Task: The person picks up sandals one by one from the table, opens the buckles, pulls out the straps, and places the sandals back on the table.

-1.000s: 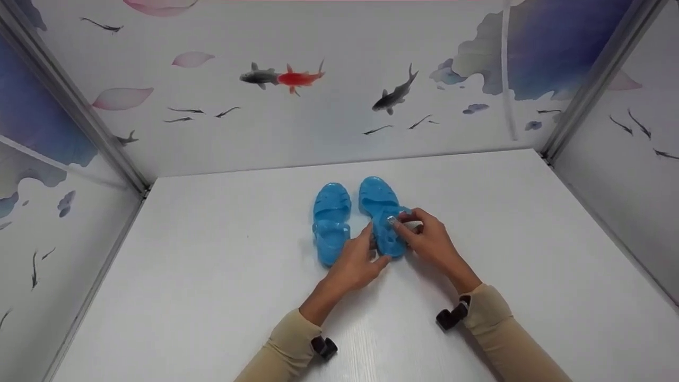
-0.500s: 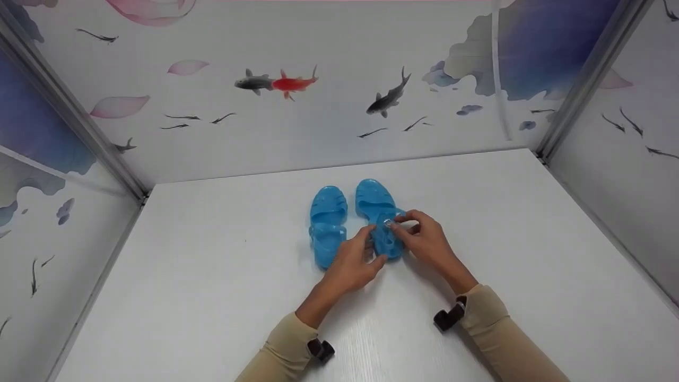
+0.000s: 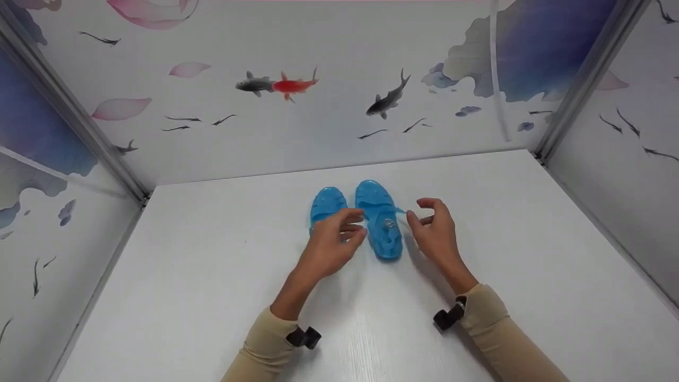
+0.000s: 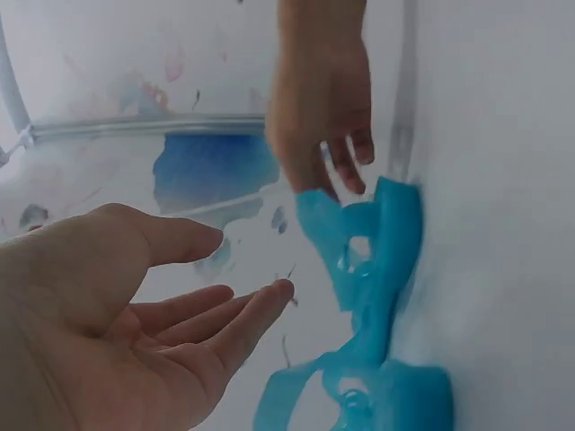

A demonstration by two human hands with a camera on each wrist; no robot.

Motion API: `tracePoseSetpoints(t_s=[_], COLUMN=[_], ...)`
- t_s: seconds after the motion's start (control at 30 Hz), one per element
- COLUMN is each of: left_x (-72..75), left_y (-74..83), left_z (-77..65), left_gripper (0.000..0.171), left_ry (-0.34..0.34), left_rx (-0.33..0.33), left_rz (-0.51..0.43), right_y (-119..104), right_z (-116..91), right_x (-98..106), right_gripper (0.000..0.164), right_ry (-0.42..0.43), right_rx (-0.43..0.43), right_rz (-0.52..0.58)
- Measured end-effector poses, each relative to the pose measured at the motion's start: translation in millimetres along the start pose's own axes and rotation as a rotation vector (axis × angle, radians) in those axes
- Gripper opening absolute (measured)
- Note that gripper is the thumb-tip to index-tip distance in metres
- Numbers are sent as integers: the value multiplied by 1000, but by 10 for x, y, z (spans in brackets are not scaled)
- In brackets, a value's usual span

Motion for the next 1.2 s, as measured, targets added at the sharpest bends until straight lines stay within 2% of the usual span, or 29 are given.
tracePoseSetpoints(t_s=[0.1,0.17,0.23,0.33,0.57,0.87,1.2], left_x=[256,387,471,535,554,488,371], left_y=[-92,-192,-315,-502,-809,-1017,-1051], left_z=[3,-3,-13,-36,-86,-197,-125], left_gripper=[33,28,24,22,24,29,33], left_ry=[108,162,193,211,225,169,123], left_rx=[-11,7,38,94,150,197,107], left_rz=[28,43,58,82,133,107,83], right_y=[-88,-164,-252,-383,-629,-703,-777], right_z=[-9,-32,-74,-151,-322,-351,-356], right_x=[32,14,-43,-188,-563,-956,-1325], right_gripper=[42,37,32,27,22,23,31], right_ry=[54,58,29,-58,-235,-361,-481], right_rx=[55,99,145,206,318,308,337], right_rz=[-7,6,26,57,78,76,69])
Point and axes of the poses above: each hand's wrist, its own z-axis towards the middle knuckle, its own x-axis out of the back of the hand, y = z × x, the point moved 7 cm from there along z, towards the middle knuckle, and after that the axes turned 14 degrees about z, right-handed, at the moved point
